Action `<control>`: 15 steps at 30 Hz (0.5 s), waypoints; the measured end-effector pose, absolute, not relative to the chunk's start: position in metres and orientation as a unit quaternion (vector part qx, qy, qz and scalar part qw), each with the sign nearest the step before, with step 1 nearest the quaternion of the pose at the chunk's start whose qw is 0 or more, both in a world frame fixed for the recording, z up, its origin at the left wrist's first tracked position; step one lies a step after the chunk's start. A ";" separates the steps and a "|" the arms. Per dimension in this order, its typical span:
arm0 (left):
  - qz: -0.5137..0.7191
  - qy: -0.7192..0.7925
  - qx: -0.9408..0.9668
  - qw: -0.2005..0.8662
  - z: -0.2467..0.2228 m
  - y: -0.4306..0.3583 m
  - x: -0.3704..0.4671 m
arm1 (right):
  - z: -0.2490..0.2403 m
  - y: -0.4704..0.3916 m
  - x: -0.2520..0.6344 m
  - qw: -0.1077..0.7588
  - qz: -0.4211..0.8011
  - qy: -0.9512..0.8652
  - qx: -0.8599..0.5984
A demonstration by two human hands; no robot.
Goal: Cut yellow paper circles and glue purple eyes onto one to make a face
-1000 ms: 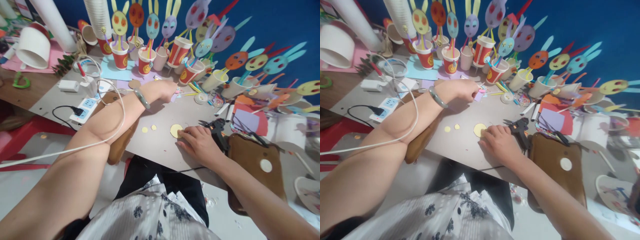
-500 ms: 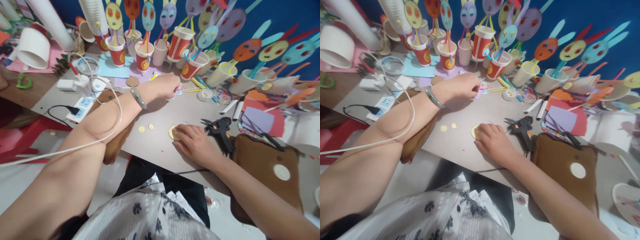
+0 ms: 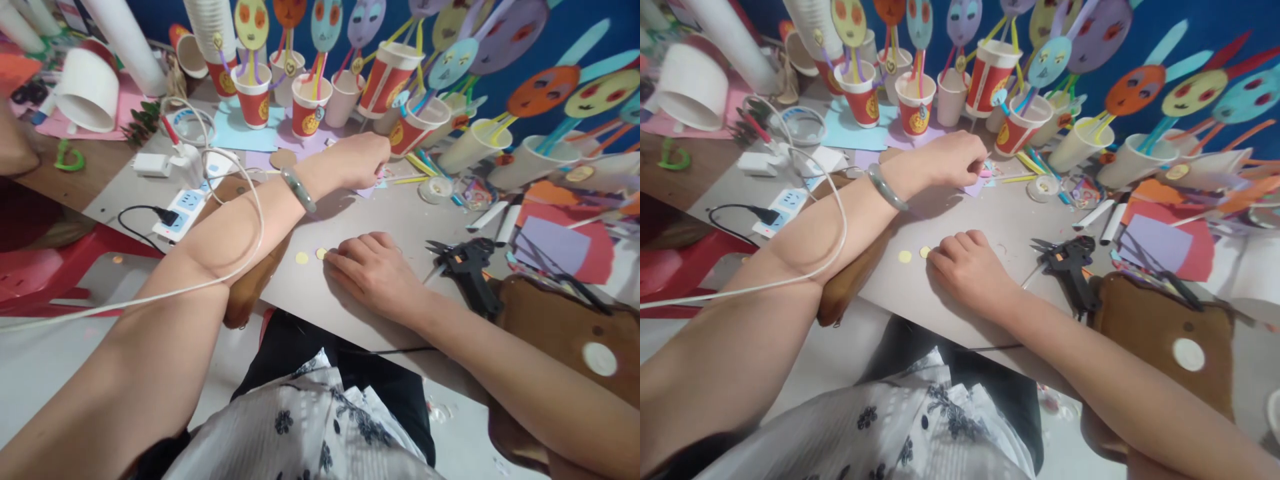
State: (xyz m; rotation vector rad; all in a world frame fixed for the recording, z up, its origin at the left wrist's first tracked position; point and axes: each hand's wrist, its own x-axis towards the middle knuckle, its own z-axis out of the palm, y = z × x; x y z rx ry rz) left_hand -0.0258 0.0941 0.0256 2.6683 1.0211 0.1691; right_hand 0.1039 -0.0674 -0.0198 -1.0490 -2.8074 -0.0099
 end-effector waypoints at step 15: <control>0.094 0.345 0.918 0.174 0.028 0.092 -0.030 | -0.024 -0.087 0.066 0.031 -0.028 -0.935 -0.351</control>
